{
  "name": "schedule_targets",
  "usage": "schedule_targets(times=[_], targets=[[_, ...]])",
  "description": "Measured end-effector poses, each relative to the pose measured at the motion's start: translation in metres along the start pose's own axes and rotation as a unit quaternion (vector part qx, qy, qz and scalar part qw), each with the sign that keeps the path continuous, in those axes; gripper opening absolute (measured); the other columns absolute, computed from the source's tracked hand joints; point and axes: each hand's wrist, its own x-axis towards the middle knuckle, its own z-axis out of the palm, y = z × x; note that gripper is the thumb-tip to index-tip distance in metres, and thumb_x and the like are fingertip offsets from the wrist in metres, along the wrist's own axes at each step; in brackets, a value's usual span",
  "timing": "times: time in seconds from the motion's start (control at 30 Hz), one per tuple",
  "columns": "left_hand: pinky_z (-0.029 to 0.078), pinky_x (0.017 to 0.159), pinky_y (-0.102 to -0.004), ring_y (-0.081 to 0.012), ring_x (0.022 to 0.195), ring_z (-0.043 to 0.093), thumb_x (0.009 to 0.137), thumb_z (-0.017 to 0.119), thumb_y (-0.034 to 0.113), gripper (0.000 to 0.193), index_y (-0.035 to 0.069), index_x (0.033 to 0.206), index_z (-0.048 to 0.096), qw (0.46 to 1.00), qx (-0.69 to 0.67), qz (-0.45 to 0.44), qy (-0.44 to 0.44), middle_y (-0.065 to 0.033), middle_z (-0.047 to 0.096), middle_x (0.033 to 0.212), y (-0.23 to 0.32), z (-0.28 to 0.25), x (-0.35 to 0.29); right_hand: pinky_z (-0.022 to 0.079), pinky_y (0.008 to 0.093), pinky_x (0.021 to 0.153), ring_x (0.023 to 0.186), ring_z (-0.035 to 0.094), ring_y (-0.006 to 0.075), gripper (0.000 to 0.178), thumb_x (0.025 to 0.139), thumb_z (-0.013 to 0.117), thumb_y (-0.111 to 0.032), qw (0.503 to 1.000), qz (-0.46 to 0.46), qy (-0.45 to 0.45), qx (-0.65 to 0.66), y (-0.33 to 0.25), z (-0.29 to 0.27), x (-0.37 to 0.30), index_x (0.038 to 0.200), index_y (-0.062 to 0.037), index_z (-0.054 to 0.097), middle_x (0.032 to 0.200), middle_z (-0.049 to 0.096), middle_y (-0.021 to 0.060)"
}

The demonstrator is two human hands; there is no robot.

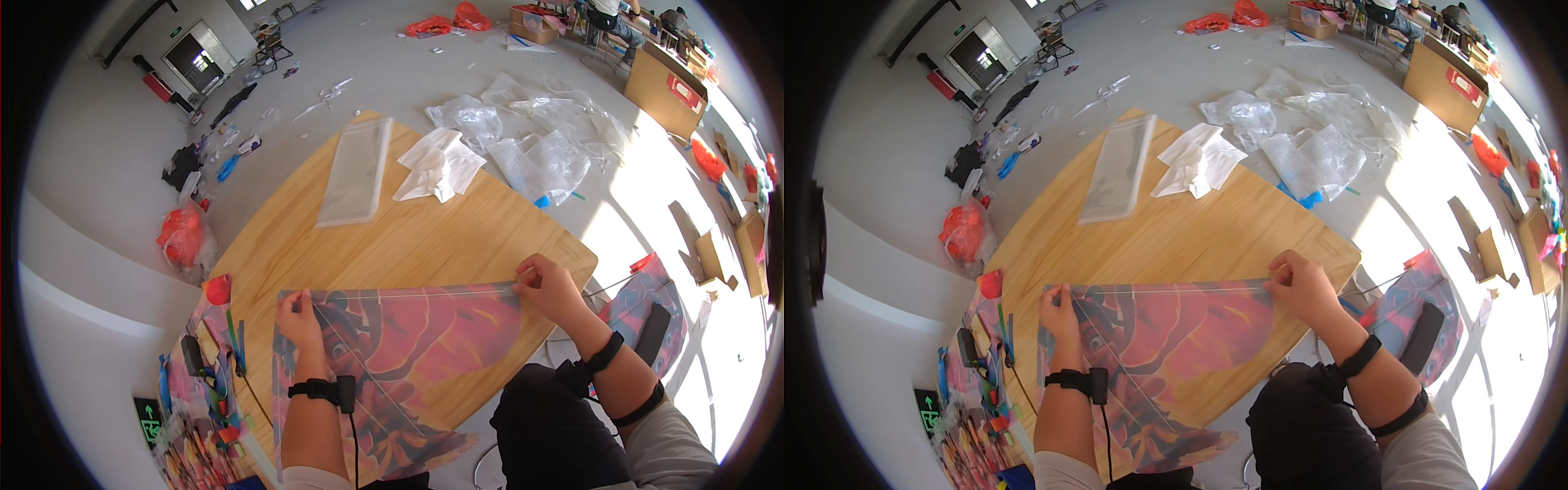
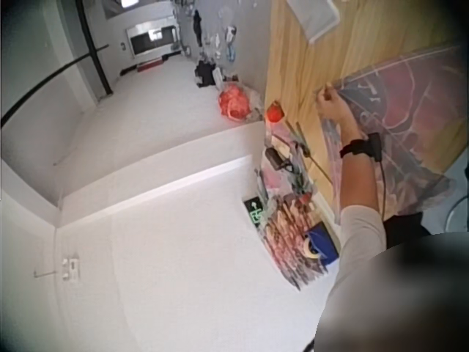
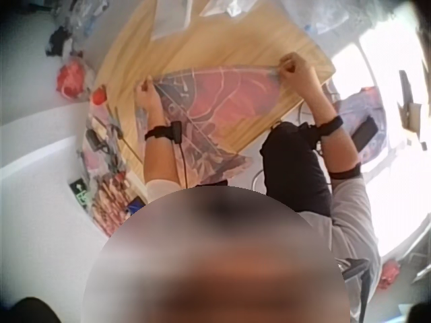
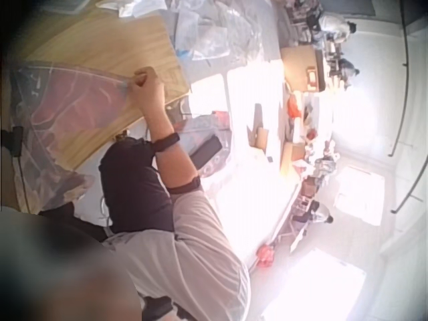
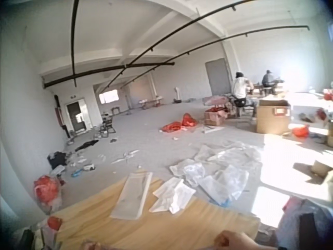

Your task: Assembling a kite by applying tape and attaching structural elements.

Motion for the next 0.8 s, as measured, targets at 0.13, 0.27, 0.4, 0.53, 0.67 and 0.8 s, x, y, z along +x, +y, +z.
schedule_targets(times=[0.13,0.27,0.4,0.53,0.67,0.8], targets=[[0.051,0.083,-0.0407,-0.0285,0.093,0.064,0.083,0.080,0.023,0.020,0.005,0.088,0.073,1.000,0.011,0.001,0.003,-0.0088,0.070,0.099,0.0024,0.0025,-0.0024,0.052,0.0342,0.071,0.076,0.067,0.0189,0.029,0.081,0.078,-0.011,1.000,0.003,0.018,-0.016,0.0006,0.0011,-0.0014,0.106,-0.0050,0.064,0.080,0.070,0.0052],[0.051,0.082,-0.0401,-0.0273,0.093,0.064,0.082,0.081,0.023,0.019,0.007,0.088,0.074,1.000,0.021,-0.003,-0.001,-0.0071,0.069,0.100,0.0025,0.0023,-0.0031,0.052,0.0345,0.071,0.076,0.067,0.0191,0.028,0.081,0.078,-0.011,0.999,0.005,0.020,-0.026,-0.0010,0.0008,-0.0015,0.105,-0.0055,0.063,0.079,0.069,0.0050],[0.052,0.080,-0.0388,-0.0254,0.092,0.064,0.082,0.081,0.022,0.017,0.009,0.088,0.074,1.000,0.013,-0.013,-0.009,-0.0064,0.069,0.099,0.0011,0.0021,-0.0037,0.052,0.0343,0.071,0.076,0.067,0.0190,0.028,0.081,0.078,-0.011,0.999,0.003,0.018,-0.031,-0.0002,0.0014,-0.0007,0.104,-0.0057,0.063,0.078,0.069,0.0048],[0.052,0.079,-0.0379,-0.0243,0.090,0.065,0.081,0.082,0.020,0.015,0.009,0.086,0.073,1.000,0.021,0.001,0.002,-0.0063,0.069,0.099,-0.0001,0.0038,-0.0052,0.052,0.0342,0.071,0.077,0.067,0.0189,0.027,0.081,0.078,-0.012,0.999,0.008,0.019,-0.042,-0.0023,0.0019,-0.0009,0.104,-0.0062,0.063,0.079,0.069,0.0042],[0.052,0.079,-0.0380,-0.0240,0.090,0.065,0.081,0.082,0.020,0.015,0.009,0.084,0.072,1.000,0.014,-0.007,0.002,-0.0062,0.070,0.099,-0.0005,0.0038,-0.0060,0.052,0.0344,0.071,0.077,0.067,0.0191,0.027,0.081,0.078,-0.012,0.999,0.004,0.022,-0.048,-0.0013,0.0023,-0.0011,0.103,-0.0067,0.063,0.079,0.069,0.0038],[0.052,0.080,-0.0367,-0.0247,0.090,0.065,0.082,0.081,0.018,0.016,0.006,0.087,0.072,1.000,0.005,-0.008,-0.012,-0.0083,0.069,0.099,0.0004,0.0026,-0.0066,0.052,0.0345,0.071,0.077,0.067,0.0196,0.027,0.081,0.078,-0.012,0.998,0.004,0.026,-0.054,0.0000,0.0020,-0.0002,0.103,-0.0069,0.063,0.079,0.069,0.0040]])
